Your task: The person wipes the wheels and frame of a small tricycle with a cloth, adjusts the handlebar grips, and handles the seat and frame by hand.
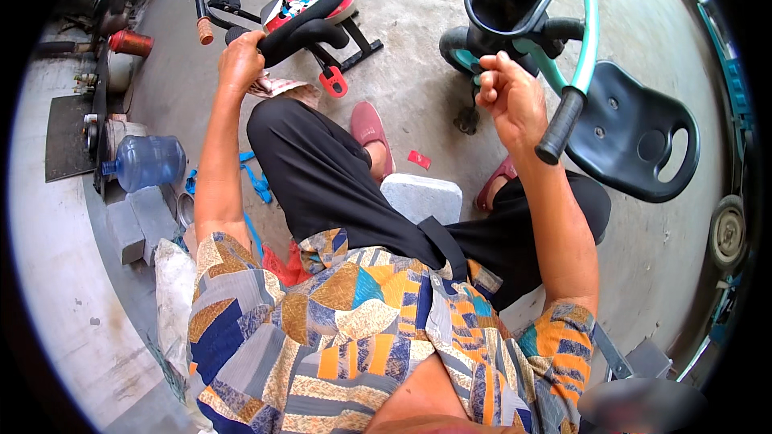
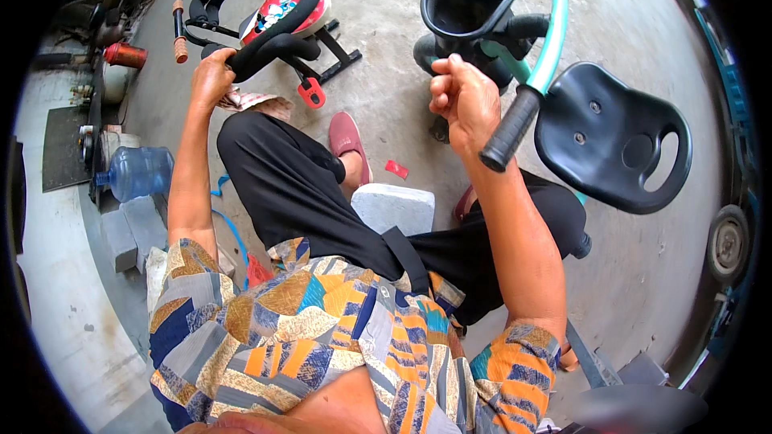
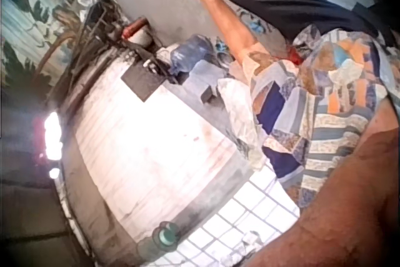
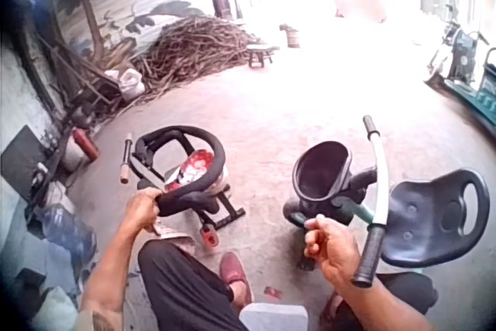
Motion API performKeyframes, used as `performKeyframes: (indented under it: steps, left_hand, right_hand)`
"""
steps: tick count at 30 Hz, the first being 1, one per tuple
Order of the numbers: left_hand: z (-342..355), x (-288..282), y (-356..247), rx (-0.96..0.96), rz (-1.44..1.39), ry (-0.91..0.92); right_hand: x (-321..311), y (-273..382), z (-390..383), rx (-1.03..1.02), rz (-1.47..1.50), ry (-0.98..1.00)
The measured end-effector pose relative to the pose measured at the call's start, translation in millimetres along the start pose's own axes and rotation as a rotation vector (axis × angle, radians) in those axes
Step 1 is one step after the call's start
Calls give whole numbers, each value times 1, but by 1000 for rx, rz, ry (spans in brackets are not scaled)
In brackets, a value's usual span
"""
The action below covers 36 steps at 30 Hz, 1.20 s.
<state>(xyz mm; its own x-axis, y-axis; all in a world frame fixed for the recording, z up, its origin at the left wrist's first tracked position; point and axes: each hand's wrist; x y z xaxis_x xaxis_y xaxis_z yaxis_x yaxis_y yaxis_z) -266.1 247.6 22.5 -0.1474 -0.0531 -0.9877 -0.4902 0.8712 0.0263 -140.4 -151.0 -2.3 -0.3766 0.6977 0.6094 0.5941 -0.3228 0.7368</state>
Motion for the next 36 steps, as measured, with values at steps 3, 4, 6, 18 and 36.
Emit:
performKeyframes:
  steps: [3, 4, 6, 18, 36]
  left_hand:
    - [6, 2, -13, 23, 195, 67]
    - [4, 6, -21, 73, 223, 52]
    - [13, 17, -43, 7, 328, 31]
    - [50, 7, -89, 291, 372, -120]
    - [-85, 10, -209, 539, 168, 98]
  right_hand:
    - [0, -6, 2, 60, -47, 58]
    - [2, -8, 2, 78, -85, 73]
    - [9, -12, 2, 108, -143, 99]
    - [34, -24, 3, 216, -345, 294]
    - [18, -47, -8, 417, -199, 129]
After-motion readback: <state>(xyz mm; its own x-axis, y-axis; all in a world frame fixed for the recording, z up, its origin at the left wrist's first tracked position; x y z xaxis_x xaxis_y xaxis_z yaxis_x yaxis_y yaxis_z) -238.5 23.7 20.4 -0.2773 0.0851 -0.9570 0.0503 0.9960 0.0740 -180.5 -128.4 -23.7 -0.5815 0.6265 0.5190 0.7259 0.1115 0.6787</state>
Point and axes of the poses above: each hand's wrist, its own z-axis towards the middle knuckle, its own x-axis out of the palm, y = z × x, and after that the axes turned 15 degrees about y, right-handed
